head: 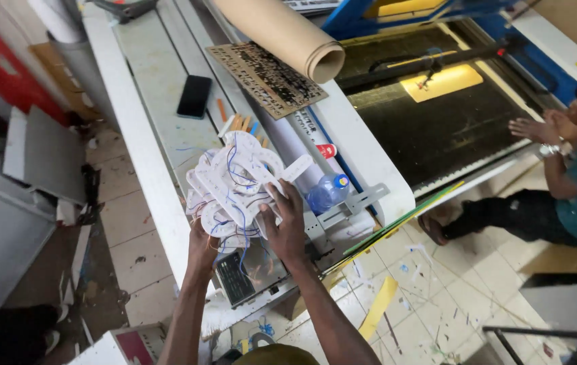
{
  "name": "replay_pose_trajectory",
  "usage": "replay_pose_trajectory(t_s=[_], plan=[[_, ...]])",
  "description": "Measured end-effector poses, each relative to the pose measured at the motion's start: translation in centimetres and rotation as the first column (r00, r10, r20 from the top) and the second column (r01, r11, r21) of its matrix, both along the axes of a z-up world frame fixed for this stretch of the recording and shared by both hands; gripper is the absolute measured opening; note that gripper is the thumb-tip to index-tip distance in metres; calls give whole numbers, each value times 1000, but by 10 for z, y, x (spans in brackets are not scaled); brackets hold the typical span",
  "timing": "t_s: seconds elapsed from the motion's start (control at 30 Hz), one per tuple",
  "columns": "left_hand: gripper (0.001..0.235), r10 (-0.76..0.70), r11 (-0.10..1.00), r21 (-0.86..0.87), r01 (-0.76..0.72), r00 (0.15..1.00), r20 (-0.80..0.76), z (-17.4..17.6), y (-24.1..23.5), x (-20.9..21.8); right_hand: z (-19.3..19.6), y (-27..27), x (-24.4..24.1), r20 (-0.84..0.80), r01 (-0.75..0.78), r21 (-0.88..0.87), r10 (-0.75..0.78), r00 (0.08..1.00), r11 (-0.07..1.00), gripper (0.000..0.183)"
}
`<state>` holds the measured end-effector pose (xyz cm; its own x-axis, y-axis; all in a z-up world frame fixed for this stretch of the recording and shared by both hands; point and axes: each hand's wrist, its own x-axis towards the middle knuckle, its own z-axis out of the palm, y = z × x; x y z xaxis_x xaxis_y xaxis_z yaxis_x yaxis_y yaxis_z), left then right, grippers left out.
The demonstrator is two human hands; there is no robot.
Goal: Soldering electrical wires to LED strips inside sign letters on a workbench.
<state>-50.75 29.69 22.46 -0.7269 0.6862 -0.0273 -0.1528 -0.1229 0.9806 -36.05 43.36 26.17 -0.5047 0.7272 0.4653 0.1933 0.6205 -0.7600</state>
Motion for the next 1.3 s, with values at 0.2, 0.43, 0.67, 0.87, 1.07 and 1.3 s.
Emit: replay_pose_trajectory(t_s=[0.2, 0.43, 0.67, 0.87, 1.07, 1.3], plan=[[92, -119, 982, -90, 164, 918, 379, 4, -6, -46, -30, 10, -23, 92, 60, -72, -53, 994, 996, 50], [87, -194, 919, -311, 245, 963, 185, 40, -37, -52, -34, -9, -27, 104, 124, 52, -129, 986, 991, 57], [81, -220, 906, -340, 250, 968, 125, 47, -48, -50, -33, -13, -16, 123, 168, -77, -158, 980, 983, 52], [90, -264, 910, -328, 253, 964, 11, 32, -52, -45, -38, -21, -15, 120, 206, 18, -207, 971, 978, 53], [71, -81, 983, -170, 67, 993, -81, 8, -59, -38, -33, -29, -12, 86, 230, 17, -230, 969, 973, 48], [56, -4, 986, -165, -15, 994, -112, 12, -78, -36, -31, -33, -7, 60, 204, -12, -203, 977, 979, 48]])
